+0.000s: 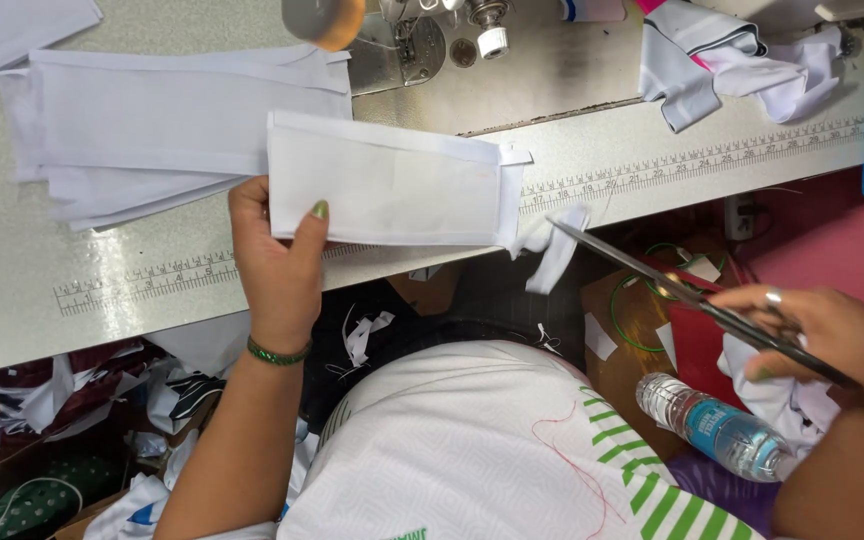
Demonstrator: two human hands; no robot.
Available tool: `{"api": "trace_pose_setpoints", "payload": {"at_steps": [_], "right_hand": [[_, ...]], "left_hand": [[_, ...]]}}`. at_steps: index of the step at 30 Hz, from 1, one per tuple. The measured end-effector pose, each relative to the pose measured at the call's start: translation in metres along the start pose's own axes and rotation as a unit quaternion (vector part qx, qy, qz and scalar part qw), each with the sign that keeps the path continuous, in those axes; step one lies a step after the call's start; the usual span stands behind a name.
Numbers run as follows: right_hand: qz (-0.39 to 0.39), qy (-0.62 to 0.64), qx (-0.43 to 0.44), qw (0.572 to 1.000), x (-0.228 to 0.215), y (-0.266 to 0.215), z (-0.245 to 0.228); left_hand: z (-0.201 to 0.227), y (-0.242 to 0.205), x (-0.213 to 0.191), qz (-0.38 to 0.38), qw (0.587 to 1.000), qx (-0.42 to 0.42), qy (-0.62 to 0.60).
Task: Trimming excess material from small white fabric pieces using scissors at a sewing workstation.
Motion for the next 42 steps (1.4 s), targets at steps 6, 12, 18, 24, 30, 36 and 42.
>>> {"api": "trace_pose_setpoints", "payload": {"at_steps": [6,12,18,24,30,36,42], "right_hand": [[-0.065,0.131,-0.108,0.983,0.05,0.007,-0.042],[-0.055,0.211,-0.086,0.972,0.073,0.016,-0.062],[-0.055,0.164,-0.12,0.978,0.067,0.017,-0.068],[-0.067,0.188,-0.119,0.973,0.071,0.009,-0.086],[-0.047,0.19,-0.14,0.971,0.079,0.021,-0.066],[-0.06,0.194,-0.111,0.973,0.077,0.016,-0.074],[-0.061,0.194,-0.139,0.969,0.077,0.016,-0.077]], "left_hand": [[0.031,-0.028,0.008,-0.059,0.979,0.078,0.177],[0.0,-0.046,0.008,-0.102,0.914,0.105,0.379],[0.061,-0.022,-0.007,-0.048,0.818,0.135,0.558],[0.049,0.01,0.113,-0.16,0.841,0.275,0.437],[0.033,0.018,0.137,-0.074,0.819,0.361,0.44],[0.017,0.027,0.139,-0.106,0.846,0.335,0.401],[0.022,0.026,0.139,-0.107,0.839,0.341,0.411]]}}
Point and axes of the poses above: each hand's wrist, its own y-axis towards the middle knuckle, its own x-axis out of the palm, z = x × y, the point moved 8 cm from there along y, towards the middle knuckle, and after that the axes turned 7 degrees about -z, right-handed, at the moved point
